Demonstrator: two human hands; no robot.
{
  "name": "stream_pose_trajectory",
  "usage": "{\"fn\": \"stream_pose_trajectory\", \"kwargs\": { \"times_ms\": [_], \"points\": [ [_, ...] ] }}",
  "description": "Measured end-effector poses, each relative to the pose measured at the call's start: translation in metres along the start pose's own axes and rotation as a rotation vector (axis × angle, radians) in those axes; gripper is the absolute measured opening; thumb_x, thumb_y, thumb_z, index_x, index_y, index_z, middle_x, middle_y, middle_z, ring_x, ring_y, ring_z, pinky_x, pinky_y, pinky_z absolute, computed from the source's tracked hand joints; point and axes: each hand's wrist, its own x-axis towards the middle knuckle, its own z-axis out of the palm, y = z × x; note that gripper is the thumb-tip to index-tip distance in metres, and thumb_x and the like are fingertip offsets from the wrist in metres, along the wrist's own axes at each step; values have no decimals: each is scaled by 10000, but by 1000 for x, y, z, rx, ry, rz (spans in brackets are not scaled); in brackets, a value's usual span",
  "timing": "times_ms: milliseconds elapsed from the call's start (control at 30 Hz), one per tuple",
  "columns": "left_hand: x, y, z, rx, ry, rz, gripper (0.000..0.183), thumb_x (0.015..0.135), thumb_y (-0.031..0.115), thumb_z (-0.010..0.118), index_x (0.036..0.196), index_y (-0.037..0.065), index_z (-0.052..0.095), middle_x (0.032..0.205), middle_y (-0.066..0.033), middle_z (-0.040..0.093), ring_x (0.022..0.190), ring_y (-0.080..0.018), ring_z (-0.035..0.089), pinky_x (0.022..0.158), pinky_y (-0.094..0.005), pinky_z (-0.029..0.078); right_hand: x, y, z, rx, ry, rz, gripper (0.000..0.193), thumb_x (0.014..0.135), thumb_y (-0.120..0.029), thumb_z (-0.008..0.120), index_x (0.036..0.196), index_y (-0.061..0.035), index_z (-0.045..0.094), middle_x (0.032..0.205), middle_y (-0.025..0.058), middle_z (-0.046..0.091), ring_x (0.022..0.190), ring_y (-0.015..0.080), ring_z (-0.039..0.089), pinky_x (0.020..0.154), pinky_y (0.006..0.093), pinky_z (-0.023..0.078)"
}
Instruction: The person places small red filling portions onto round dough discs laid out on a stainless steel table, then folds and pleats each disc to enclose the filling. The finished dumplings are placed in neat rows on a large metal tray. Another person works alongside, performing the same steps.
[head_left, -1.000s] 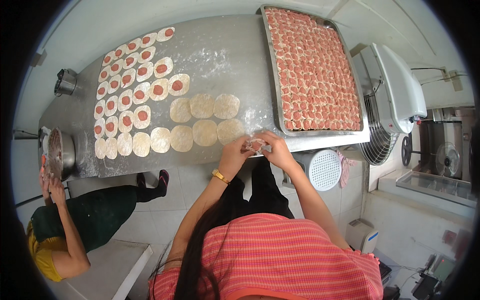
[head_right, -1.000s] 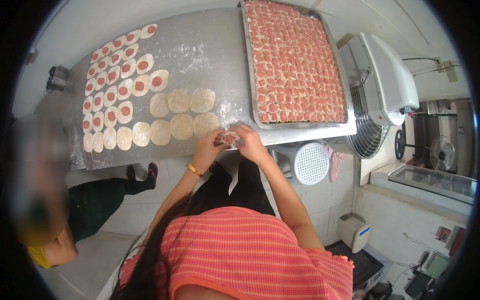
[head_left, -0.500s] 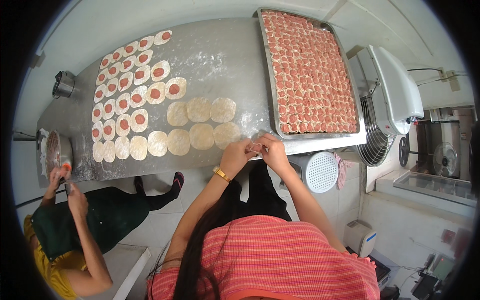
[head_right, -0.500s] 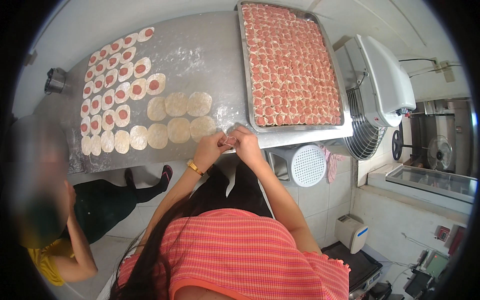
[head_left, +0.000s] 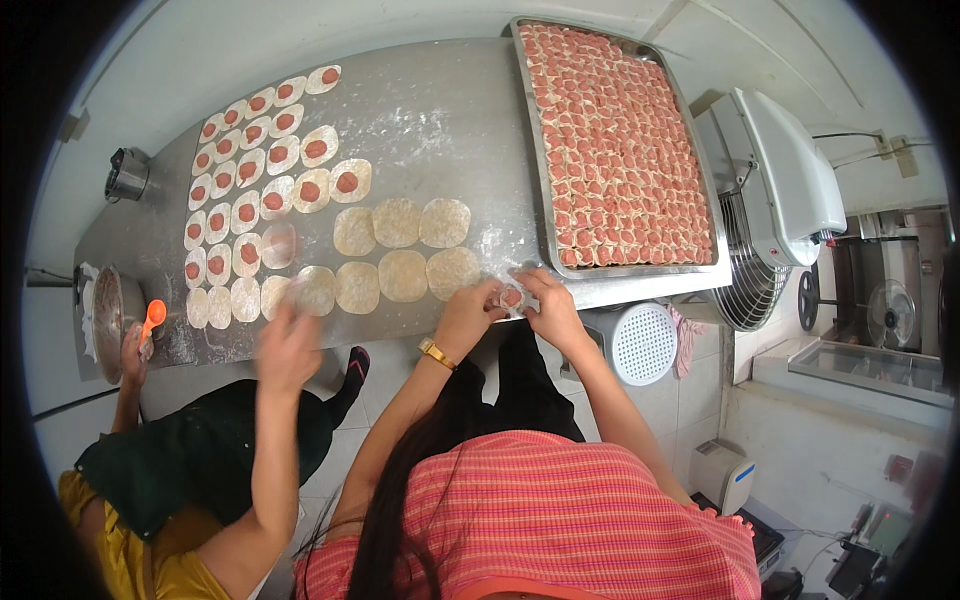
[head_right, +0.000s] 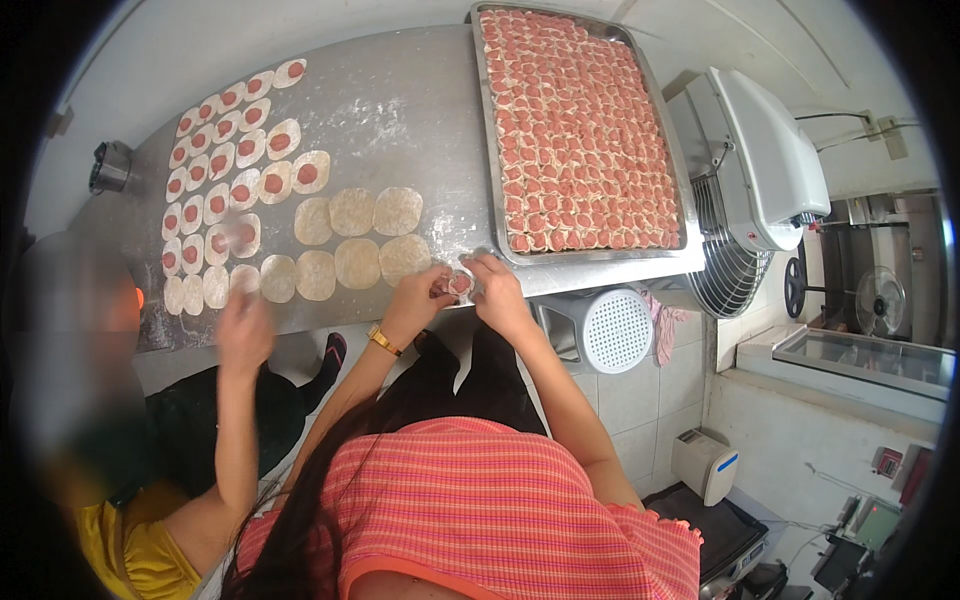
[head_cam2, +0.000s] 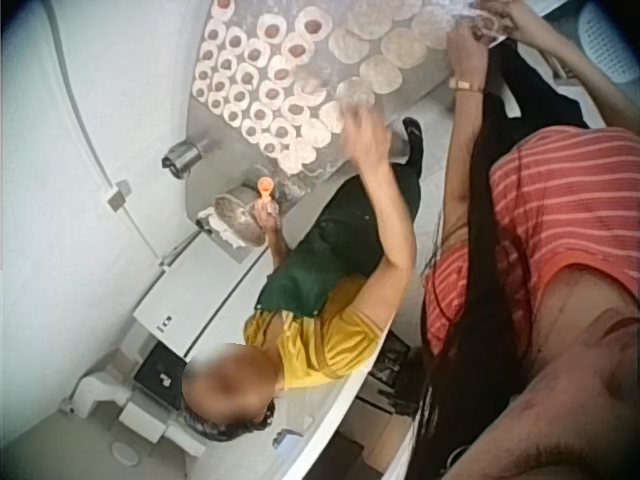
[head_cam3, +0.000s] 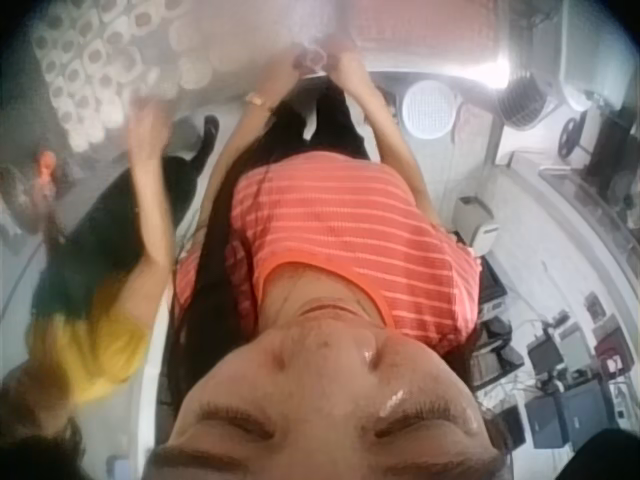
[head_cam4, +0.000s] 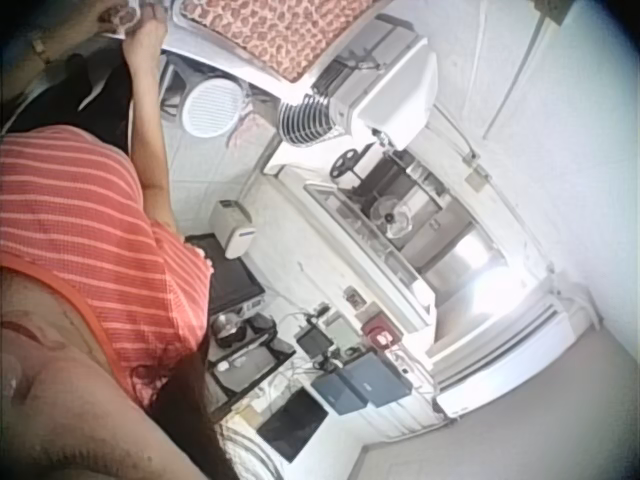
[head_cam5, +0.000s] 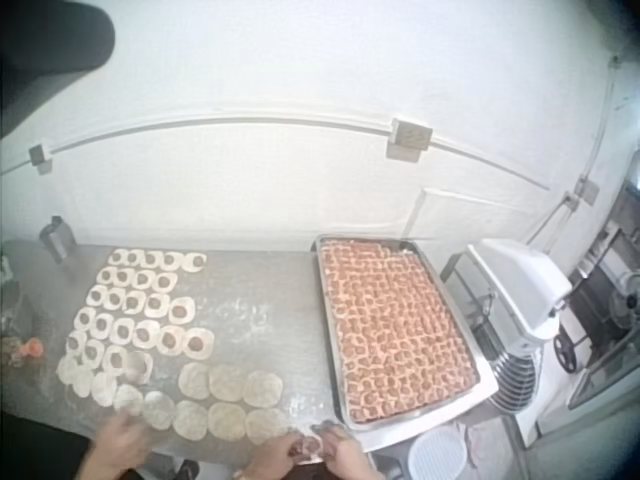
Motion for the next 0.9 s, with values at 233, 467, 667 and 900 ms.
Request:
{"fn": "stream_pose_trajectory", "kwargs": {
  "times_ms": [233,467,667,900],
  "points": [
    [4,9,-3,188,-1,9,242,746,232,698,866,52,589,708,-135,622,679,-315,616,576,-393,456,2,-2,0,63,-46,53,361,624,107,589,955,-32,626,946,140,580,878,344,574,730,382,477],
    [8,8,-3,106,-2,21,206,731,128,713,858,26,587,713,-130,624,656,-264,629,584,-342,475,3,5,4,5,-94,50,507,621,97,606,1107,-49,588,969,147,577,891,346,572,756,390,482],
    [4,-2,-5,-21,71,47,209,717,71,680,896,33,578,779,-154,611,708,-332,599,629,-395,465,4,-17,2,-38,-75,5,412,651,80,594,1046,-38,585,951,159,567,878,343,573,753,390,486],
    [11,11,-10,-650,-44,-397,209,869,107,542,1064,33,555,980,-64,634,841,-168,630,754,-274,512,4,-11,-1,166,7,188,301,664,38,640,959,-21,617,916,119,583,816,301,593,688,360,502]
  ]
}}
